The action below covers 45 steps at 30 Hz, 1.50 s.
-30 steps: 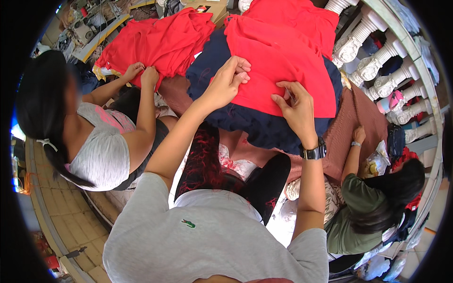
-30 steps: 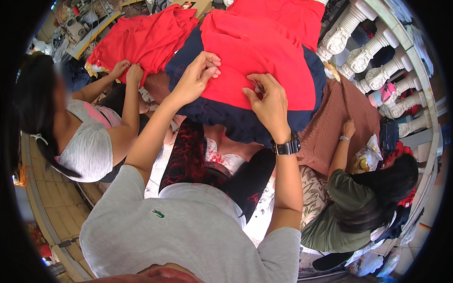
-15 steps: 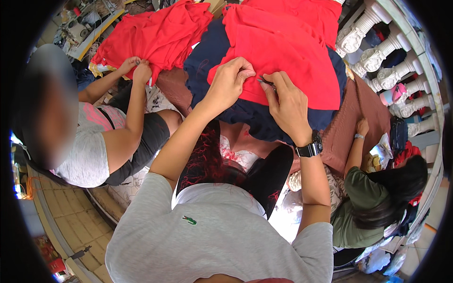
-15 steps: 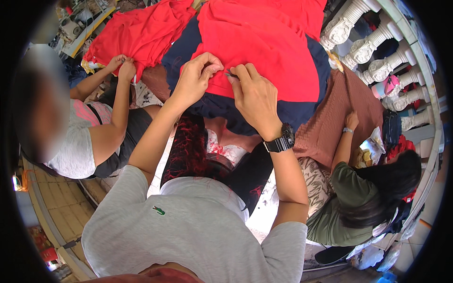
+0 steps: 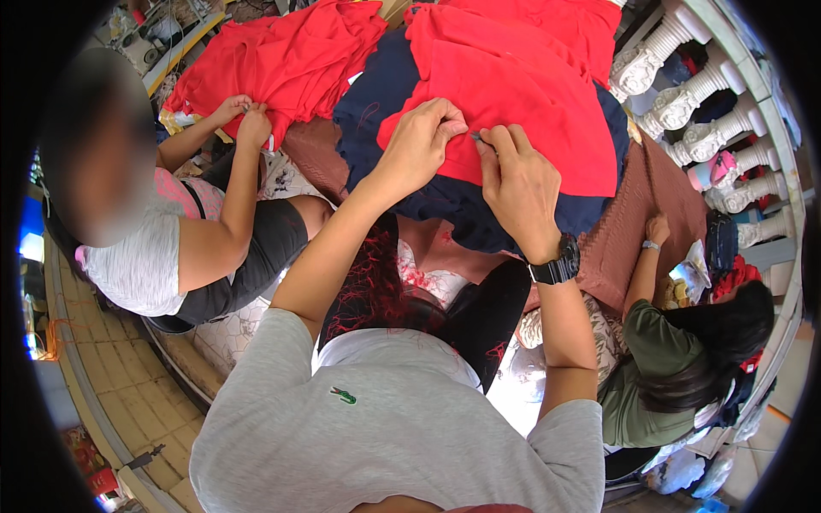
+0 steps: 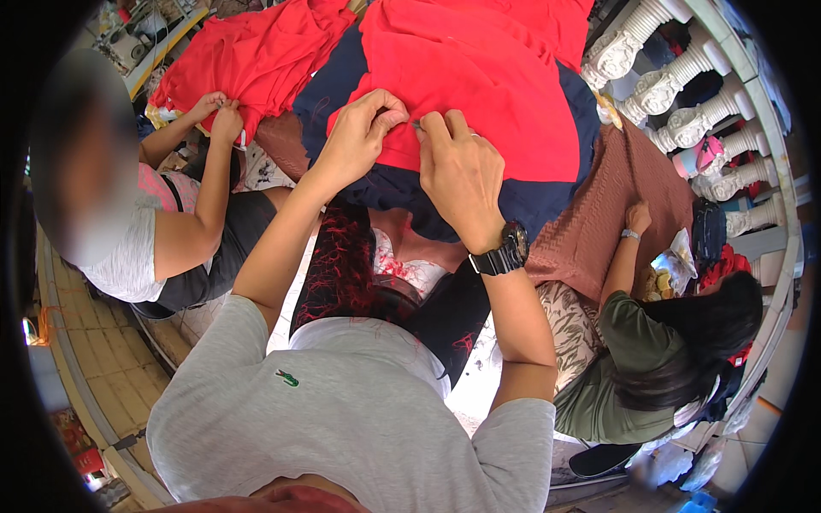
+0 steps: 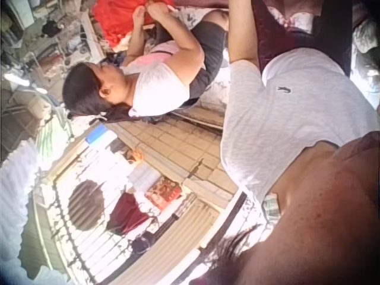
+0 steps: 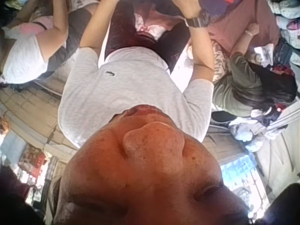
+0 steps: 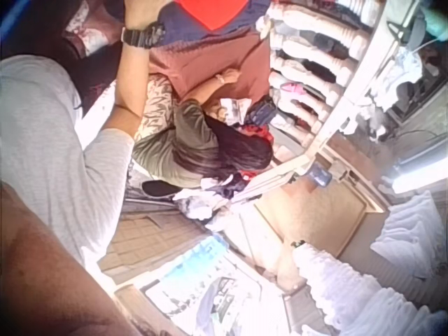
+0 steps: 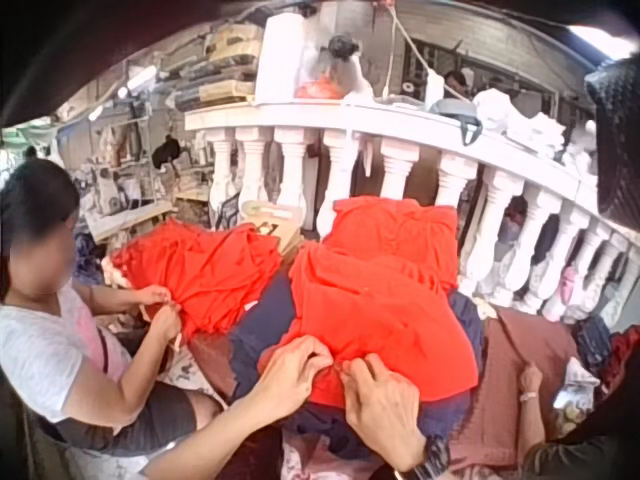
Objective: The person uses a small blade to trim loose threads from the seams and edges of red and navy blue shirts. They repeatedly pick up shirts from a pile, trim the fabric, and place them back down.
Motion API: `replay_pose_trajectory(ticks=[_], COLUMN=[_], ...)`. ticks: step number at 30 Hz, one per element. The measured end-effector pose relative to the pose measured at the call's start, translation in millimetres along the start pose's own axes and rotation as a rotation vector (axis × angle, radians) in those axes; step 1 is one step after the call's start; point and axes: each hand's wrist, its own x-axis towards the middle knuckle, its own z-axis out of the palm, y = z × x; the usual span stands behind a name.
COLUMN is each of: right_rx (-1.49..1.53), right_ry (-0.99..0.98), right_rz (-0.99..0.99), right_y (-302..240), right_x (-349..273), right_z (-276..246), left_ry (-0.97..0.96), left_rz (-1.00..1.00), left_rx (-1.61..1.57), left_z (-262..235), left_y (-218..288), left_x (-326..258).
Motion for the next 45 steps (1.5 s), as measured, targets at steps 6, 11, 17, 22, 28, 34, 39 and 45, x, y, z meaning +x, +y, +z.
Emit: replay_pose_trajectory(ticks=[6,11,17,22,28,34,39,45], right_rx=[0.024,0.079,0.402,0.358,0.35,0.278,0.08,0.027], right_ry=[0.003,0.016,-0.003,-0.069,-0.118,-0.105,-0.09,-0.111], right_rz=[-0.024,0.034,0.243,0.24,0.186,0.003,-0.119,-0.16], right_y=[2,3,20,16,18,15,10,8], right_x=[0,1,-5,-5,-5,-6,-7,-4], right_z=[8,7,-11,-11,-19,-15,-8,-1], left_ry=[-0.01,0.097,0.076,0.214,0.166,0.05,0.075,0.053], left_rz=[-0.01,-0.035,0.034,0.255,0.039,-0.167,-0.153,-0.186], left_rx=[-0.008,-0.126,0.048,0.275,0.085,-0.156,-0.192,-0.157], left_z=[-1,4,-5,22,20,12,13,10], left_y=[3,-2,10,-8,-5,-1,4,3], left_x=[0,-2,-31,-39,-34,-31,-31,-29])
